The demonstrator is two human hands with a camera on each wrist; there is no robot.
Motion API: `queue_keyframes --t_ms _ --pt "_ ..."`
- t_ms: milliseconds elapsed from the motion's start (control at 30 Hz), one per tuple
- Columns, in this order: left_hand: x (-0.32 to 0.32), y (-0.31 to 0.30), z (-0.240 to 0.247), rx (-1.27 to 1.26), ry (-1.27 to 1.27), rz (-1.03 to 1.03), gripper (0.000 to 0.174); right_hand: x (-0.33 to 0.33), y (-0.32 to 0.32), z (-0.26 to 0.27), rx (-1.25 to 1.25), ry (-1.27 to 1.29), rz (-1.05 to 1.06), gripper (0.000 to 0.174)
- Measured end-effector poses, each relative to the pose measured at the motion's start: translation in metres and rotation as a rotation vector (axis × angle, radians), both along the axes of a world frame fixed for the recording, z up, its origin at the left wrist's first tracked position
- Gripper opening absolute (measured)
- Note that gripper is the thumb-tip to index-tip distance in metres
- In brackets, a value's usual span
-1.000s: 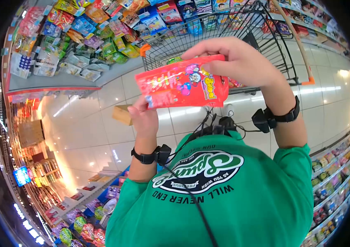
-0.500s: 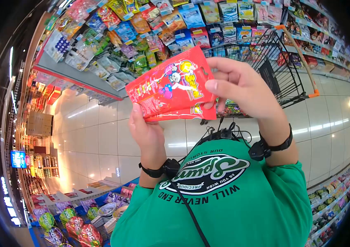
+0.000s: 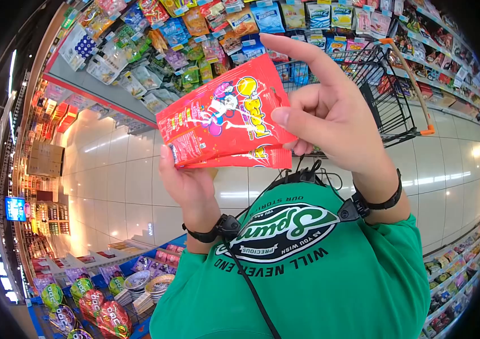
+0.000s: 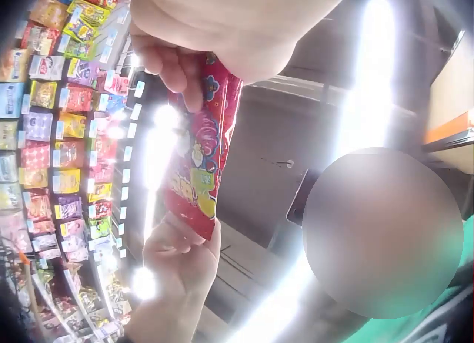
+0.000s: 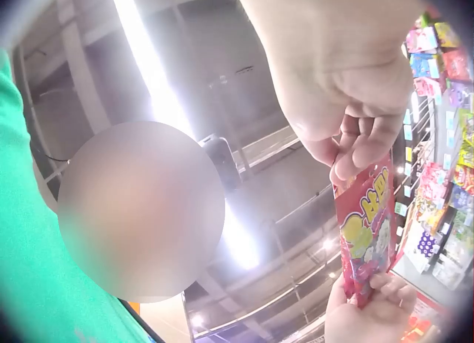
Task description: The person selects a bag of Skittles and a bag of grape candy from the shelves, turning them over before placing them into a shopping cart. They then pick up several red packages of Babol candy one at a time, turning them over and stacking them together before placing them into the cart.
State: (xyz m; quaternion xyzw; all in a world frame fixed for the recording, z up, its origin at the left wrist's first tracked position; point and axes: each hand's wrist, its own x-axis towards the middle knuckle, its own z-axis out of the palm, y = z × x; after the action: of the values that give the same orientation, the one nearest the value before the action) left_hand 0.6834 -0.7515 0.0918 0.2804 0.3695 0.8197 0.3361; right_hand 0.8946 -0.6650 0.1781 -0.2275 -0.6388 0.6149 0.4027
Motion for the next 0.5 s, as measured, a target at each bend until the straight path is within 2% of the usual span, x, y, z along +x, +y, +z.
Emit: queue_keyframes --t_ms 67,200,300,333,433,500 --pt "0.003 0.001 0.004 0.052 -0.079 0.003 0.034 0.001 -0.004 0.001 0.011 0.037 -0.052 0.060" --pt "0.003 -0.001 0.012 0.098 -0.012 0.031 0.036 0.012 -0.008 -0.002 0.026 -0.015 -0.012 0.052" --pt "-0.001 -0.003 0.009 0.122 0.053 0.001 0.042 0.015 -0.008 -0.012 0.206 0.065 -0.046 0.040" --pt "-0.002 -0.003 0.007 0.134 0.093 -0.034 0.048 0.018 -0.007 -0.012 0.205 0.063 -0.050 0.040" --pt "0.001 -0.002 0.008 0.137 0.105 -0.058 0.050 0.024 -0.003 -0.015 0.289 0.045 -0.038 0.039" --pt "0.009 0.002 0.013 0.151 0.082 -0.019 0.045 0.026 0.002 -0.019 0.505 0.070 -0.009 0.038"
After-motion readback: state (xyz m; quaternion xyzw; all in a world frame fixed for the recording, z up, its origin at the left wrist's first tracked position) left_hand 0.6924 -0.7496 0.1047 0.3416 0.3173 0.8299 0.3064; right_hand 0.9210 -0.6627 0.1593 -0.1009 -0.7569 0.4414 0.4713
